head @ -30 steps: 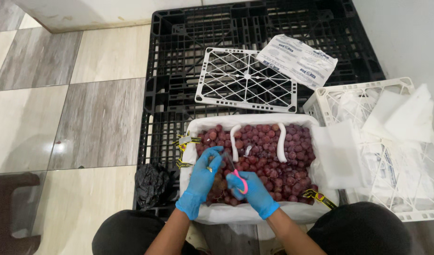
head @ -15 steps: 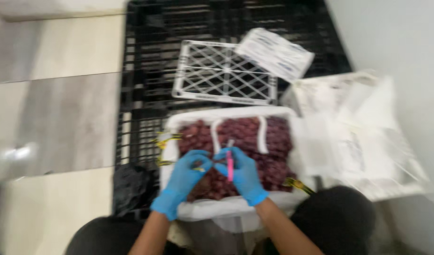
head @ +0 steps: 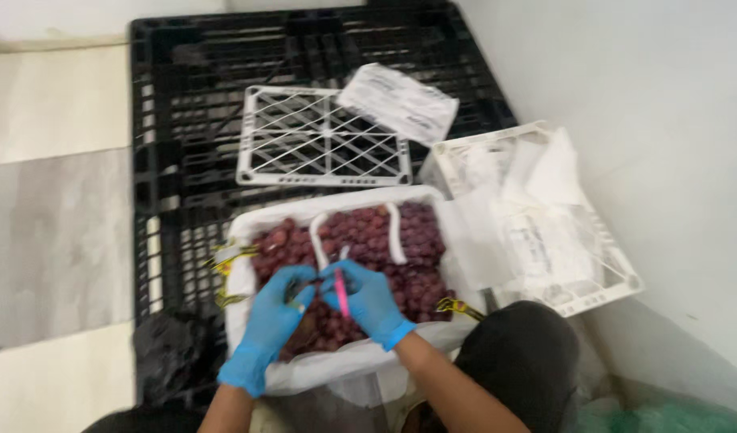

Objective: The person uses pink scissors to trim stems and remove unwanted parts from bunches of red grapes in a white styrofoam container. The cut stems are placed into a nearby white crate.

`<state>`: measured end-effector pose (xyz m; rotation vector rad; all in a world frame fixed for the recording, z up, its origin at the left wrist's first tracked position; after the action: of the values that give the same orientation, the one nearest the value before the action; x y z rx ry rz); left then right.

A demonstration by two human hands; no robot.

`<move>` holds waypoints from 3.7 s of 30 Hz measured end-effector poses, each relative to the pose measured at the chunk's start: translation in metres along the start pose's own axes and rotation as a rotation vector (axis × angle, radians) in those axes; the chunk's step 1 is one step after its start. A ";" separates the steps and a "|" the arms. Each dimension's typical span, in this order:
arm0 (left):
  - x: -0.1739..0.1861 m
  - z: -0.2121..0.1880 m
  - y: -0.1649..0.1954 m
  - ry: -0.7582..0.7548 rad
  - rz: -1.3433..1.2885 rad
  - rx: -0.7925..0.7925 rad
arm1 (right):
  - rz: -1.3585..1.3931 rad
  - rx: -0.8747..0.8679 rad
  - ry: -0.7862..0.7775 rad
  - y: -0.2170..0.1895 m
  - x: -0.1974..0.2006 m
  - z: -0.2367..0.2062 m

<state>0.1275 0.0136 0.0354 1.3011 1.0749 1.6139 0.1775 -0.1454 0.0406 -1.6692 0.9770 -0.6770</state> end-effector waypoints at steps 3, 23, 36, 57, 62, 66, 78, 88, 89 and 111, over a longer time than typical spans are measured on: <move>0.011 0.003 0.032 -0.041 0.049 -0.204 | -0.068 0.052 0.070 0.001 0.009 0.003; 0.088 -0.020 0.036 -0.138 0.694 0.224 | 0.340 0.012 0.148 -0.005 0.052 0.012; -0.050 -0.054 0.018 -0.719 1.157 -0.413 | 0.022 0.285 0.382 -0.132 0.185 -0.006; 0.057 0.021 0.014 -0.205 0.515 0.094 | -1.207 0.052 1.157 -0.148 0.335 -0.071; 0.072 0.022 0.053 0.088 0.193 -0.015 | -0.618 -0.062 0.728 -0.114 0.273 -0.041; 0.072 0.021 0.046 0.186 -0.091 0.081 | -0.139 -0.355 -0.023 -0.037 0.130 -0.027; 0.068 0.020 0.059 0.176 -0.098 0.042 | -0.353 -0.454 -0.508 -0.004 0.003 -0.021; 0.061 0.009 0.059 0.086 -0.033 0.051 | -0.470 -0.434 -0.496 -0.005 -0.016 -0.013; 0.062 0.010 0.058 0.113 -0.054 0.048 | -0.504 -0.410 -0.460 -0.008 -0.016 -0.011; 0.085 0.010 0.054 0.366 -0.411 0.061 | -0.361 -0.355 -0.496 -0.019 0.000 -0.025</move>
<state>0.1195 0.0764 0.1151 0.7639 1.5113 1.5370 0.1619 -0.1555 0.0663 -2.2196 0.4578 -0.2930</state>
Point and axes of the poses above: each hand's wrist, its own z-axis towards the middle knuckle, its own x-axis out of the back of the hand, y = z × x, the point moved 9 cm from there along z, towards the middle knuckle, and after that the axes turned 11 degrees about -x, right-handed, at the moved point
